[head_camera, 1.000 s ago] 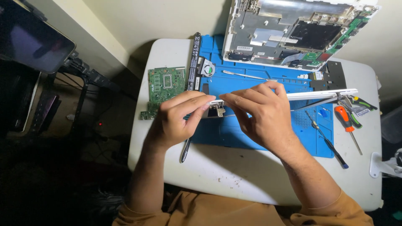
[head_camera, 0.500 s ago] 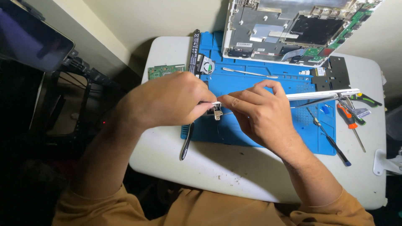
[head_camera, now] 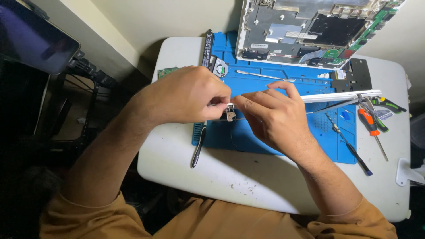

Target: Assembling a laptop screen by connecting internal display cables and fitting the plastic bezel onto the frame.

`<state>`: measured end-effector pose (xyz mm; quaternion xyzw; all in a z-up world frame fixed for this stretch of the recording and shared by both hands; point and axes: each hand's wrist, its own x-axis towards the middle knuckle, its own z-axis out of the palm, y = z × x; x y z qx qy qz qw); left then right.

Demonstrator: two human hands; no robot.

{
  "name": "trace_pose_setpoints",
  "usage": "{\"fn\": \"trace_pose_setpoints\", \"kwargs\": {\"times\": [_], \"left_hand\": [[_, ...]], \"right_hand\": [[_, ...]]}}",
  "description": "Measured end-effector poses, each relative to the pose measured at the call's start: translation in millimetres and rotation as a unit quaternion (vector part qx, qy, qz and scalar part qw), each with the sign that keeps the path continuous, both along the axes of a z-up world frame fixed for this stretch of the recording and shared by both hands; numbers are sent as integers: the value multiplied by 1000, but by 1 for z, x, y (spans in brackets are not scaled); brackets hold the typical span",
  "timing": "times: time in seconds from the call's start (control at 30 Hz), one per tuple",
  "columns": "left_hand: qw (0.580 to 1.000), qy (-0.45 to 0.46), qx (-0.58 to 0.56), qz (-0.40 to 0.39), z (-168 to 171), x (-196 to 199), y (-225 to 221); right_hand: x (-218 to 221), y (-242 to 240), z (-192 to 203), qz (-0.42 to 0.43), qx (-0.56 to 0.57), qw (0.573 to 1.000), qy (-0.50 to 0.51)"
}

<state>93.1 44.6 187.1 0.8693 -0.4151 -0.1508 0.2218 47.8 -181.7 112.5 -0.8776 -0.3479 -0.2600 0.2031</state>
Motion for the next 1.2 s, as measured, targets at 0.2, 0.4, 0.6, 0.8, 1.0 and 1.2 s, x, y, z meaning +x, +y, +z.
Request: {"fn": "trace_pose_setpoints", "kwargs": {"times": [0.2, 0.4, 0.6, 0.8, 1.0, 1.2], "left_hand": [[956, -9, -276, 95, -61, -25, 17], [863, -59, -422, 272, -134, -47, -14], [793, -79, -502, 335, -162, -47, -28], [778, -94, -518, 344, -175, -46, -26], [827, -109, -450, 319, -171, -47, -13], [848, -122, -382, 346, -199, -55, -13]], "right_hand": [[3, 7, 4, -24, -2, 1000, 13], [6, 11, -11, -57, 1, 998, 23], [13, 13, -11, -61, 16, 998, 25], [14, 12, -8, -53, 16, 998, 33], [20, 12, -7, -46, 18, 998, 40], [18, 11, -7, -36, 18, 998, 50]]}}
